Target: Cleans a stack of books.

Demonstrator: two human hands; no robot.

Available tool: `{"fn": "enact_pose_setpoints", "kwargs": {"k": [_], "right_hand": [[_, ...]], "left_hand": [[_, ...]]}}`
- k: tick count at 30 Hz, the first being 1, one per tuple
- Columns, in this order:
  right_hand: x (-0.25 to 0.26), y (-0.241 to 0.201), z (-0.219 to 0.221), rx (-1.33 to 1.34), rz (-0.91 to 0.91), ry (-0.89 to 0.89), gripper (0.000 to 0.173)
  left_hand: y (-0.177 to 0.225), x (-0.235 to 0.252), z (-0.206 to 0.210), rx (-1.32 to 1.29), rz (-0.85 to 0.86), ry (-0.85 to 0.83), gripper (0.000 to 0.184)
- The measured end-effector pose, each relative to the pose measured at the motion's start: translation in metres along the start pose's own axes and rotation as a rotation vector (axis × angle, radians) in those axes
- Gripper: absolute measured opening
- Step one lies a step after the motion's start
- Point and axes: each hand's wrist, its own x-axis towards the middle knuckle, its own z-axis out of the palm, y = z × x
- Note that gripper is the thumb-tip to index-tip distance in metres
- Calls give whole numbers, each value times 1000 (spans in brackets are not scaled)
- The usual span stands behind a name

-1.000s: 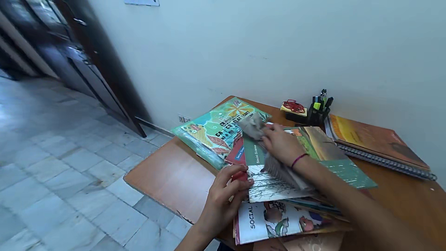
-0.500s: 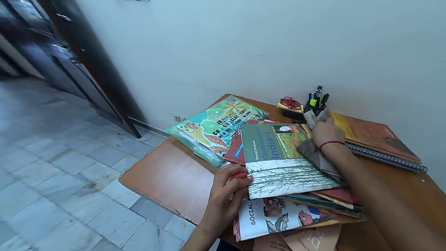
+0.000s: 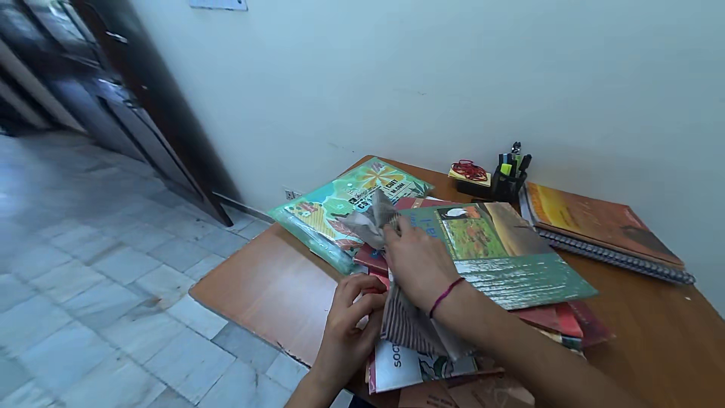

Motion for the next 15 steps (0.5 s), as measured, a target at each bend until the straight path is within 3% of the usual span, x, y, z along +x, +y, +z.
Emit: {"fn": "enact_pose_setpoints", "kwargs": {"k": [4,10,12,15], "right_hand": [[-3,53,-1,2,121,96,33],[-23,164,-19,-32,516,170,35],[-36,182,-21,-30,621,189,36],[-46,175,-22,-52,752,192,35]], "left_hand": [[0,-2,1,-9,-15,-6,13],[-1,-2,1,-16,-16,-2,13],[-1,-2,2,-20,-17,7,13],[0,-2,3,-30,-30,15,12]]}}
